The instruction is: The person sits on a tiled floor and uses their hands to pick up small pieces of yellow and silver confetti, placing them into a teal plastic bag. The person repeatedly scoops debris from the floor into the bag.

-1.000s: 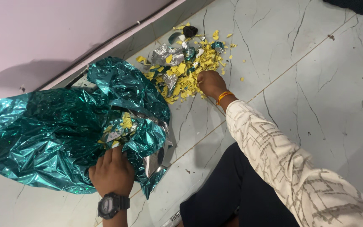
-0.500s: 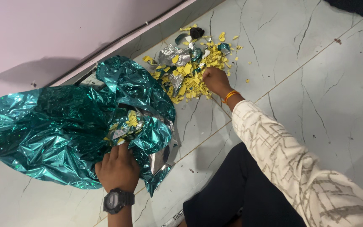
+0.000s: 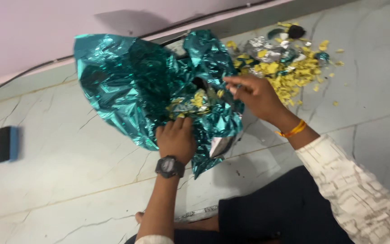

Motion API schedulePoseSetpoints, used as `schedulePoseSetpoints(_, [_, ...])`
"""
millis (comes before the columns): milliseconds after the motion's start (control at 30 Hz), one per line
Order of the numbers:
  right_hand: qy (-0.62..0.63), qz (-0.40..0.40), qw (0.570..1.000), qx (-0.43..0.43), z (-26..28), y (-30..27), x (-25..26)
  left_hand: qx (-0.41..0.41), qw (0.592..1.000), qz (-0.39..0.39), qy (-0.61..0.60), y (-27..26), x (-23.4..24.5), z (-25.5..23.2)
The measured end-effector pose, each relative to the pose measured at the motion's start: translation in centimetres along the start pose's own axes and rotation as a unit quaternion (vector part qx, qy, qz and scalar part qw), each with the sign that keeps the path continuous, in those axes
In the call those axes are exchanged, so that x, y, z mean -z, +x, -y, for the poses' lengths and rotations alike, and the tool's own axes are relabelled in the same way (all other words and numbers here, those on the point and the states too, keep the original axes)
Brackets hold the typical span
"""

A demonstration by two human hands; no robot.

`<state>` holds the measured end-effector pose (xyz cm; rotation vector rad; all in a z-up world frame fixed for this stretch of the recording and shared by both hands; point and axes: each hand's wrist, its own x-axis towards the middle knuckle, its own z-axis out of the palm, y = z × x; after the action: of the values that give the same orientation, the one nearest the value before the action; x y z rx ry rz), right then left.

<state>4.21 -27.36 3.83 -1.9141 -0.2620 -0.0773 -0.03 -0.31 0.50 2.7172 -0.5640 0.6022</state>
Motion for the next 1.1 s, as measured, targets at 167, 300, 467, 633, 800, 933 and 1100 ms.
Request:
schedulePoseSetpoints(167, [-0.014,0.020,1.000,-0.005,1.6,-0.6,-1.2,-0.001,1.000,0.004,0.005,0.1,0.5,0.0])
schedulePoseSetpoints(300, [-0.042,-0.053,0.997,-0.030,-1.2,0.0,1.2,-0.001,1.000,0.010,0.006,0.1,0.5,0.0])
schedulePoseSetpoints(467, [-0.068,-0.190,0.975,-0.090,-7.1,0.4,6.7,0.000,1.000,0.011,0.003,0.0,0.3,0.1])
schedulePoseSetpoints(633, [-0.047,-0.281,0.946,-0.156,-14.8,-0.2,11.4,-0.008,1.000,-0.004,0.008,0.0,0.2,-0.1])
schedulePoseSetpoints(800, [-0.214,-0.295,0.898,-0.244,-20.8,-1.4,13.5,-0.001,0.999,0.044,0.030,0.4,0.6,-0.5])
schedulePoseSetpoints(933, [-0.245,-0.294,0.878,-0.287,-22.9,-1.7,13.5,-0.017,0.997,0.046,0.058,0.6,0.7,-0.9])
schedulePoseSetpoints(1100, [-0.262,-0.265,0.879,-0.299,-22.5,-1.9,13.0,-0.012,0.995,0.061,0.073,0.8,0.7,-1.3])
